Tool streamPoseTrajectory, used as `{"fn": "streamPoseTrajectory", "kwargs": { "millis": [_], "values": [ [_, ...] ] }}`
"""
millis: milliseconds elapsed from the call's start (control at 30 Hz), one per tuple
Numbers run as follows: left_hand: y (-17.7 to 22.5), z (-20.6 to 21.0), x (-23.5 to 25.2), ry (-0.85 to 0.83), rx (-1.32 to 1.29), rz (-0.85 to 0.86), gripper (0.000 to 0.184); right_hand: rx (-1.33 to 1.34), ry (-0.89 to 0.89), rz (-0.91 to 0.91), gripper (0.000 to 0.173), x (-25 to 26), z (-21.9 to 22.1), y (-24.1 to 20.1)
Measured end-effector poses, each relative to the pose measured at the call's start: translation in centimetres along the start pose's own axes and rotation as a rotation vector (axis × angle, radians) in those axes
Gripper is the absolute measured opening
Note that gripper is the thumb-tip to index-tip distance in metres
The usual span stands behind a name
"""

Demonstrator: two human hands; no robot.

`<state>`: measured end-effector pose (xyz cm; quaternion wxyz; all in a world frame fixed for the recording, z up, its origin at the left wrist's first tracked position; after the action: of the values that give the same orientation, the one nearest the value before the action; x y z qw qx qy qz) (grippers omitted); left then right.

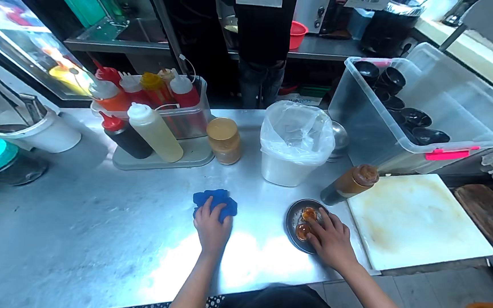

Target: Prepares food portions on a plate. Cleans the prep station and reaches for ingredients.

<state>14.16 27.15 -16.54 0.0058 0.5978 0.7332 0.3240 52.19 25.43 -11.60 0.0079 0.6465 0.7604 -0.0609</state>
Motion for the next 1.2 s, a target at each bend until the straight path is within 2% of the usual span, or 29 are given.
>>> {"fn": "streamPoseTrajectory", "kwargs": {
  "millis": [67, 100, 200, 267, 400, 467, 533, 567, 633, 667, 733, 800, 867, 933, 967, 1067, 1133, 1200],
  "values": [
    [-0.1, -0.3, 0.0, 0.024, -0.063, 0.006, 0.028, 0.016, -0.001, 0.019, 0.050, 0.1, 0.1, -0.2],
    [-0.2, -0.5, 0.0, 0.044, -0.114, 0.010, 0.028, 0.031, 0.061, 0.022, 0.049, 0.1, 0.0, -0.2],
    [-0.5, -2.0, 0.0, 0.067, -0.387, -0.047, 0.027, 0.029, 0.121, 0.013, 0.049, 0.4, 0.1, -0.6],
    [-0.6, -3.9, -0.1, 0.061, -0.580, -0.167, 0.028, 0.042, 0.089, 0.029, 0.048, 0.2, 0.4, -0.9],
    [-0.6, -7.6, 0.0, 0.083, -0.984, -0.525, 0.034, 0.193, 0.365, 0.121, 0.053, -1.2, -1.3, -2.2],
    [-0.6, -9.2, -0.1, 0.047, -1.175, -0.690, 0.051, 0.257, 0.459, 0.174, 0.056, -2.0, -2.8, -3.6],
    [-0.7, -10.0, -0.6, -0.044, -1.386, -0.824, 0.068, 0.349, 0.479, 0.179, 0.059, -2.6, -3.7, -5.7],
    [-0.5, -10.2, -1.0, -0.077, -1.488, -0.879, 0.064, 0.404, 0.461, 0.149, 0.060, -2.8, -4.0, -7.3],
    [0.2, -10.4, -1.8, -0.139, -1.692, -0.973, 0.038, 0.539, 0.366, 0.034, 0.060, -2.7, -4.6, -11.3],
    [0.7, -10.5, -2.0, -0.191, -1.791, -1.006, 0.032, 0.603, 0.297, -0.045, 0.061, -2.5, -4.9, -13.8],
    [1.8, -10.6, -1.9, -0.318, -1.952, -0.991, 0.039, 0.660, 0.150, -0.206, 0.062, -1.7, -5.4, -18.7],
    [2.6, -10.6, -1.3, -0.406, -2.048, -0.886, 0.048, 0.658, -0.004, -0.306, 0.061, -0.5, -5.1, -22.7],
    [2.4, -10.6, -0.2, -0.454, -1.965, -0.700, 0.059, 0.683, -0.158, -0.312, 0.061, 0.6, -4.8, -25.0],
    [1.9, -10.8, 1.2, -0.423, -1.757, -0.585, 0.059, 0.731, -0.227, -0.297, 0.060, 1.4, -5.0, -26.0],
    [1.9, -11.1, 1.8, -0.387, -1.654, -0.587, 0.050, 0.771, -0.245, -0.296, 0.057, 1.7, -5.1, -26.5],
    [2.1, -12.3, 3.6, -0.218, -1.390, -0.748, 0.027, 0.948, -0.255, -0.275, 0.044, 2.1, -5.4, -28.6],
    [1.5, -12.0, 4.4, -0.126, -1.226, -0.694, 0.023, 1.211, -0.315, -0.122, 0.043, 2.3, -5.3, -30.2],
    [0.4, -10.6, 4.7, -0.033, -1.009, -0.457, 0.023, 1.512, -0.481, 0.140, 0.049, 2.9, -5.3, -31.5]
  ]
}}
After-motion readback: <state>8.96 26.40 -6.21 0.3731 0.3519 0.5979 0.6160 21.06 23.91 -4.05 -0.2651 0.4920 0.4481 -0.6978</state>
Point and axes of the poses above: each hand's wrist, its own x-axis towards the middle knuckle, its own z-axis out of the palm, y = z × x, the point moved 2 cm from there along x, towards the middle knuckle, and after that the axes turned 2 degrees about z, right-handed, at the moved point
